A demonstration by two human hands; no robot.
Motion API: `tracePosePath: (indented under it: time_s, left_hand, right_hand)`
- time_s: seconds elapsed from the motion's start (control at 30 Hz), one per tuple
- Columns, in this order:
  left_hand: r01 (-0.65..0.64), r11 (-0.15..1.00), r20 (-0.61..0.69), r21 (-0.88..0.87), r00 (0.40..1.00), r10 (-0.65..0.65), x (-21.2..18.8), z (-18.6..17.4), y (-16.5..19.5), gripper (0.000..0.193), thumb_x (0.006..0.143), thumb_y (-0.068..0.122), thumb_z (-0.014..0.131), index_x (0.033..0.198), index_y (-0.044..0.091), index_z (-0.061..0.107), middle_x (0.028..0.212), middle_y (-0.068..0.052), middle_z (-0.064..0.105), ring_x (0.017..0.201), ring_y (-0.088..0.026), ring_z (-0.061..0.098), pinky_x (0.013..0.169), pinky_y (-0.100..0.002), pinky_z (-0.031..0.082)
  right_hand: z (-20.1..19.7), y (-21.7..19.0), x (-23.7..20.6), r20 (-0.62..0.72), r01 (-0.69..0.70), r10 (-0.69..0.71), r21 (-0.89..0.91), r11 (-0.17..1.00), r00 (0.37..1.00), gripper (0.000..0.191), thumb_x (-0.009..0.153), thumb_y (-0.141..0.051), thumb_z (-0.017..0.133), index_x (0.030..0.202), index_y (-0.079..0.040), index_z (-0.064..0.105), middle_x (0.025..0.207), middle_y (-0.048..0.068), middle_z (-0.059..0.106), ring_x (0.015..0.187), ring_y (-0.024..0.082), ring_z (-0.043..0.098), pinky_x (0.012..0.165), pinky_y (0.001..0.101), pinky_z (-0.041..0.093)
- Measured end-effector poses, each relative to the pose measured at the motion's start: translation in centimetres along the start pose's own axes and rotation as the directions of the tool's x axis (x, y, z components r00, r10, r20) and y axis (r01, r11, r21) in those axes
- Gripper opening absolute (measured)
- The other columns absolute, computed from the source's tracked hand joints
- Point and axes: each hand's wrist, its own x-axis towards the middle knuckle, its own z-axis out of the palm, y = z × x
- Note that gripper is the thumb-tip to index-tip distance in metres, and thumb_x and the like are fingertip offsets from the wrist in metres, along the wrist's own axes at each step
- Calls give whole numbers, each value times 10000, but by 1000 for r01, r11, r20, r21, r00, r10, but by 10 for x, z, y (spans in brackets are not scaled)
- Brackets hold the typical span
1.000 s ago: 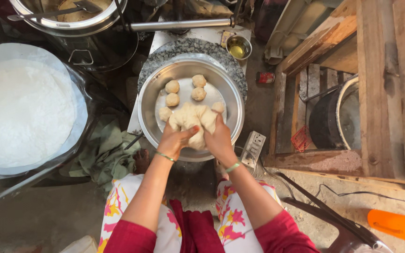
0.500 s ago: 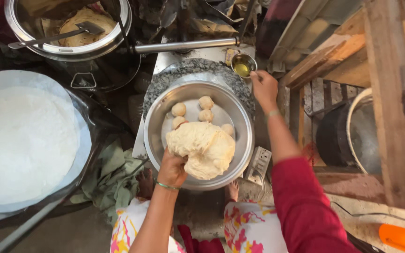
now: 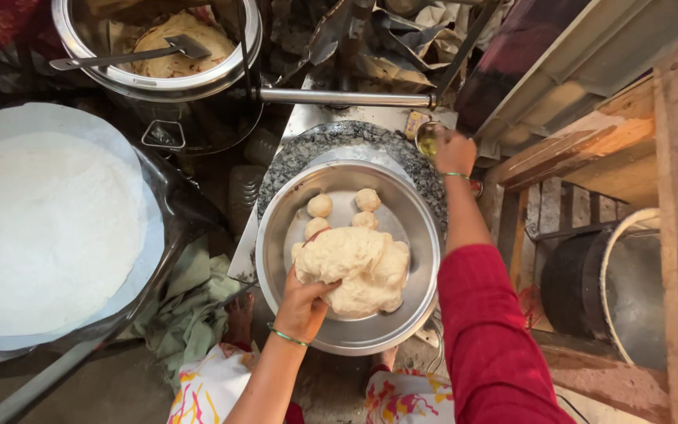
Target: The person sits and portions dough by hand, pinching off pieces and rolling them between the palms into round balls, placing each ball on an oiled steel tray. They then take a larger mass of dough from a bowl on a nearby chair and knead and stretch it while pulling off more pieces to roll.
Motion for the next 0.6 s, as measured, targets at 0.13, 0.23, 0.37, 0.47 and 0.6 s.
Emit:
tracePosePath:
  time_s: [0.13, 0.23, 0.37, 0.47, 0.6]
  left_hand:
    - [-10, 997, -16, -83, 1000, 8, -10, -1, -4, 648, 738, -70, 558, 1380, 14, 551, 1310, -129, 656, 1237, -271, 627, 1045, -421, 515]
    - [31, 964, -129, -265, 989, -67, -16, -7, -17, 546, 753, 33, 566, 1295, -15, 598, 1229, -138, 686, 1171, -313, 653, 1028, -475, 531]
    - [5, 907, -147, -422, 986, -74, -21, -13, -27, 493, 752, 114, 567, 1226, -7, 627, 1193, -132, 694, 1140, -333, 663, 1022, -493, 539]
    - [-16, 911, -96, -413, 995, -26, -29, -12, -22, 520, 735, 132, 570, 1235, 6, 639, 1204, -125, 697, 1151, -329, 661, 1023, -495, 537]
    - [17, 903, -79, -429, 995, -57, -46, -3, -12, 523, 752, 152, 578, 1262, 52, 634, 1228, -88, 694, 1180, -317, 657, 1036, -501, 522]
  right_hand:
    - [-30, 13, -12, -198, 33, 233, 826, 563, 952, 220, 976, -273, 771, 1082, -81, 779, 955, 109, 765, 847, 194, 728, 858, 440, 632]
    - [-64, 15, -46, 205, -122, 160, 901, -417, 966, 141, 935, -65, 767, 1060, -38, 709, 944, 78, 710, 833, 166, 676, 794, 343, 630]
    - [-115, -2, -134, 270, -304, -158, 678, -669, 950, 183, 996, -91, 624, 1138, 14, 672, 964, 112, 719, 834, 156, 668, 735, 238, 581]
    - [-141, -29, -222, 297, -377, -234, 781, -498, 926, 216, 1118, -112, 554, 1186, 38, 694, 880, 93, 693, 633, 53, 565, 514, 155, 448]
    - [-167, -61, -325, 181, -193, -74, 958, -213, 981, 320, 1095, -147, 512, 786, -64, 515, 609, -2, 463, 525, 113, 460, 528, 269, 452]
